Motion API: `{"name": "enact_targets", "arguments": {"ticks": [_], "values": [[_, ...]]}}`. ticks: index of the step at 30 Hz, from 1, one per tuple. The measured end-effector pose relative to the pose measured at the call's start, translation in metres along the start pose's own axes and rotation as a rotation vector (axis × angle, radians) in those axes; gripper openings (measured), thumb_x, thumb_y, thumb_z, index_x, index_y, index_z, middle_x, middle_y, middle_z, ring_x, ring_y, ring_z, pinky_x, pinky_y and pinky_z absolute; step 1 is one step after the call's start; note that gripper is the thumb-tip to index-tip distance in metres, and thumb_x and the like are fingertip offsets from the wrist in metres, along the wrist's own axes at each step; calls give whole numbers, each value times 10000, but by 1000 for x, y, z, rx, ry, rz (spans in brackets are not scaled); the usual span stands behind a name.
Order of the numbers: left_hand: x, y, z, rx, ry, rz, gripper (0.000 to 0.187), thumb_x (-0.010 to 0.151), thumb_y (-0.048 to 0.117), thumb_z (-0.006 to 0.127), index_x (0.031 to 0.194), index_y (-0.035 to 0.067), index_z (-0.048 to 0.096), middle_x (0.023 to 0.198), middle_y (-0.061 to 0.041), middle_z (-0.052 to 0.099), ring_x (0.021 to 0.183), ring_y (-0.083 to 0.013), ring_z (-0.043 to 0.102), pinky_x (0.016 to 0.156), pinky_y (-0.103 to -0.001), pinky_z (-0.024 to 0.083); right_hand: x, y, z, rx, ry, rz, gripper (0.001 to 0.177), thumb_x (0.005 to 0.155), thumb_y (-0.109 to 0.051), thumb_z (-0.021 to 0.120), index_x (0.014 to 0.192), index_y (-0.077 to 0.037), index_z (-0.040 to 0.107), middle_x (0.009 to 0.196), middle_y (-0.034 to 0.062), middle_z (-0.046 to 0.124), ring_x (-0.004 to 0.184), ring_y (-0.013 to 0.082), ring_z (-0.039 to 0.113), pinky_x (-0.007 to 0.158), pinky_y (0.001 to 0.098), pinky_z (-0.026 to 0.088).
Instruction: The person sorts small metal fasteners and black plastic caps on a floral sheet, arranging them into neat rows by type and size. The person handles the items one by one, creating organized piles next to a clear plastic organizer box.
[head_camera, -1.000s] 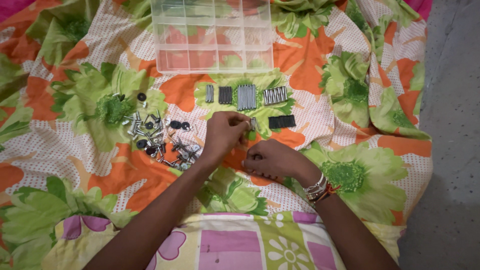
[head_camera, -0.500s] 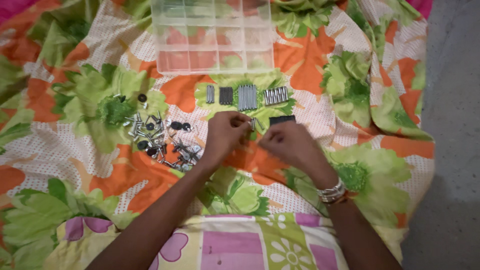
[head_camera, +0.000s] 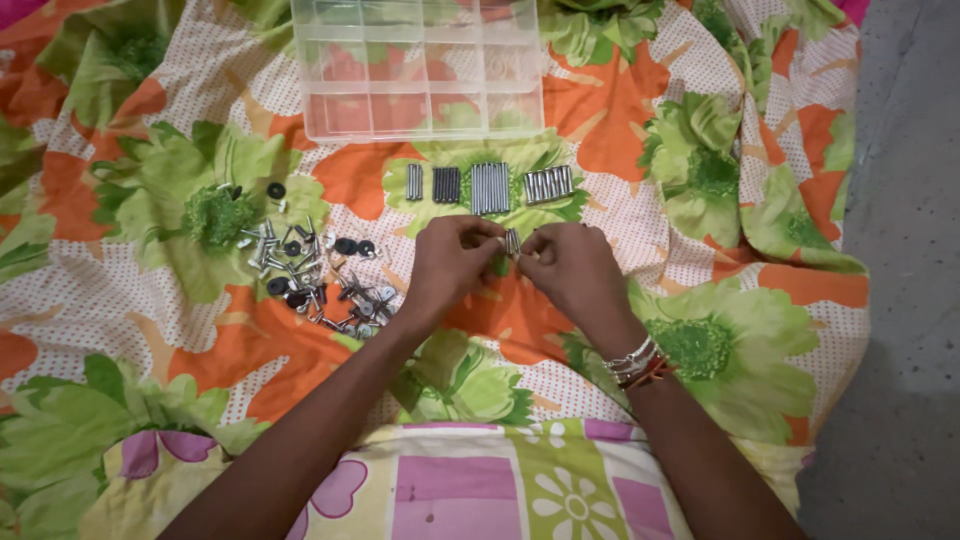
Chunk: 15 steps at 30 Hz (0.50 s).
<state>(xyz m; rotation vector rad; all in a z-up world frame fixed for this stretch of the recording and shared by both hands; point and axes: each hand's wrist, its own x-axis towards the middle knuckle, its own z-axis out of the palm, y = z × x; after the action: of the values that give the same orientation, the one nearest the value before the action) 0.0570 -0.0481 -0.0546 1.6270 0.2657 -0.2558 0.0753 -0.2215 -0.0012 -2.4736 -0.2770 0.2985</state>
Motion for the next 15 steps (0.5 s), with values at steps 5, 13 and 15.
{"name": "enact_targets", "arguments": {"ticks": [5, 13, 15], "values": [[0, -3, 2, 0, -26, 4, 204, 891, 78, 708, 1059, -24, 764, 780, -88, 784, 574, -125, 721, 497, -281, 579, 0, -1, 2, -77, -22, 84, 178, 774, -238, 767, 789, -65, 801, 665, 130, 720, 599, 280, 708, 621, 377, 563], [5, -12, 5, 75, -4, 130, 238, 864, 75, 715, 1081, -16, 749, 814, -90, 784, 640, -129, 752, 588, -280, 615, 1, 9, 4, -29, 33, 30, 251, 743, -214, 791, 910, -29, 769, 698, 131, 710, 643, 267, 714, 629, 376, 562], [4, -14, 4, 92, 4, 166, 244, 858, 77, 722, 1083, -12, 750, 820, -90, 783, 658, -126, 754, 605, -277, 614, 2, 9, 5, -28, 8, 53, 255, 749, -205, 781, 940, -35, 775, 700, 126, 707, 645, 266, 711, 633, 376, 560]]}}
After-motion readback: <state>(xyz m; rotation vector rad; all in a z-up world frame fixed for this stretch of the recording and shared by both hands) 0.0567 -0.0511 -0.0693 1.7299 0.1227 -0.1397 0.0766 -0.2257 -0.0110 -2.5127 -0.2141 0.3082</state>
